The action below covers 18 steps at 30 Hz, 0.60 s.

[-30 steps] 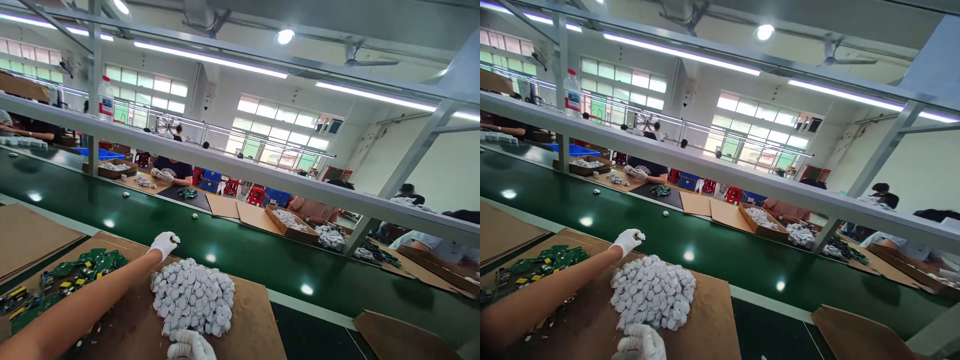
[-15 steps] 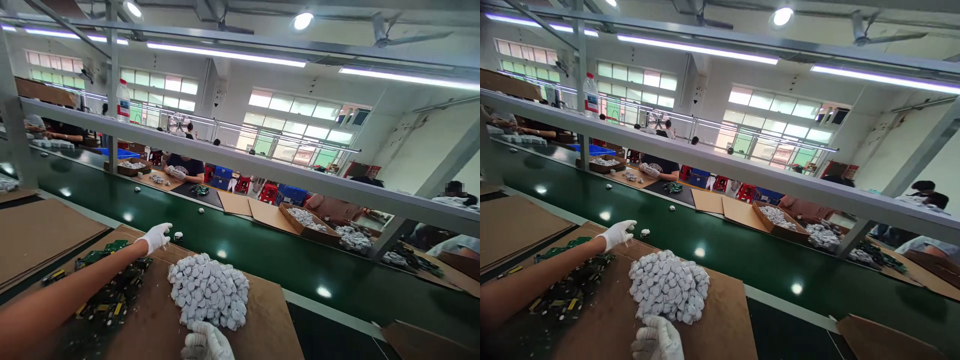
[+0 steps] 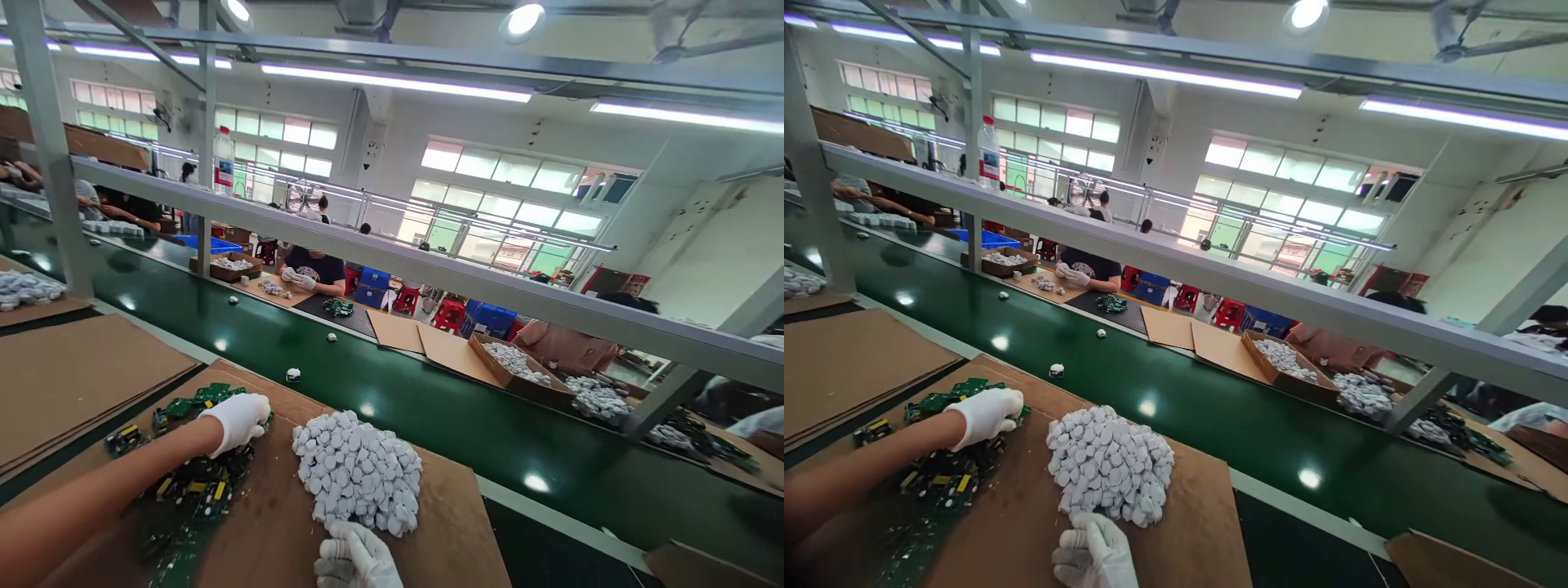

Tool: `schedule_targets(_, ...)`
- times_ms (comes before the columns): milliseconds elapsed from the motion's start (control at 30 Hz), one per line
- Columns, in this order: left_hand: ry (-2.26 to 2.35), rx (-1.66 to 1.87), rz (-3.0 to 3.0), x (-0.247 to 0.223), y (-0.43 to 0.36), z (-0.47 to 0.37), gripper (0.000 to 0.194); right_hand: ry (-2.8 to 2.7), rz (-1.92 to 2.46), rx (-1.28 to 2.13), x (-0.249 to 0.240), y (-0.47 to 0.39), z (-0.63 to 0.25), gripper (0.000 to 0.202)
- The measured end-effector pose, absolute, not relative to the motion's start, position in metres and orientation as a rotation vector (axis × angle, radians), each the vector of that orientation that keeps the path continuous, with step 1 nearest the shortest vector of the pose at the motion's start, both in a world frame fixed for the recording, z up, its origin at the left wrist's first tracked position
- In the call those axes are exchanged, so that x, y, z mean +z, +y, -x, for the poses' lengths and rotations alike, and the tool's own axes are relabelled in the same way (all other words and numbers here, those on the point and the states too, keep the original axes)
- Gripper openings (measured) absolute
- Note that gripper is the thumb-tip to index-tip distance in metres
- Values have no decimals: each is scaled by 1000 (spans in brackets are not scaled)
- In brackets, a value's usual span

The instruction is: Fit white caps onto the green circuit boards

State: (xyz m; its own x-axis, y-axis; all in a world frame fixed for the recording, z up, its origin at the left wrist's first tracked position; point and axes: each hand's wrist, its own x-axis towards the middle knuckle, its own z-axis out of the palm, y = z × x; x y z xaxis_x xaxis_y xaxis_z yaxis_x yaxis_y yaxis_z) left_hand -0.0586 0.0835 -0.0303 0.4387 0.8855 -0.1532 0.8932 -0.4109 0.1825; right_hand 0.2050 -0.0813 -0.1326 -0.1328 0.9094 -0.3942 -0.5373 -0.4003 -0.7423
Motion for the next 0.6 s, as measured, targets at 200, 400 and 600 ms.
schedule_targets(200, 1283, 283, -2562, -26, 36, 22, 9, -789, 1257, 1792, -115, -87, -191, 52)
schedule_targets(400, 982, 278, -2798, -99, -39, -23, 12, -1306, 1721, 1324, -91, -96, -209, 16)
schedule_targets(600, 1072, 37, -2694, -100, -76, -50, 45, -1380, 1842, 797, -71, -93, -267, 26)
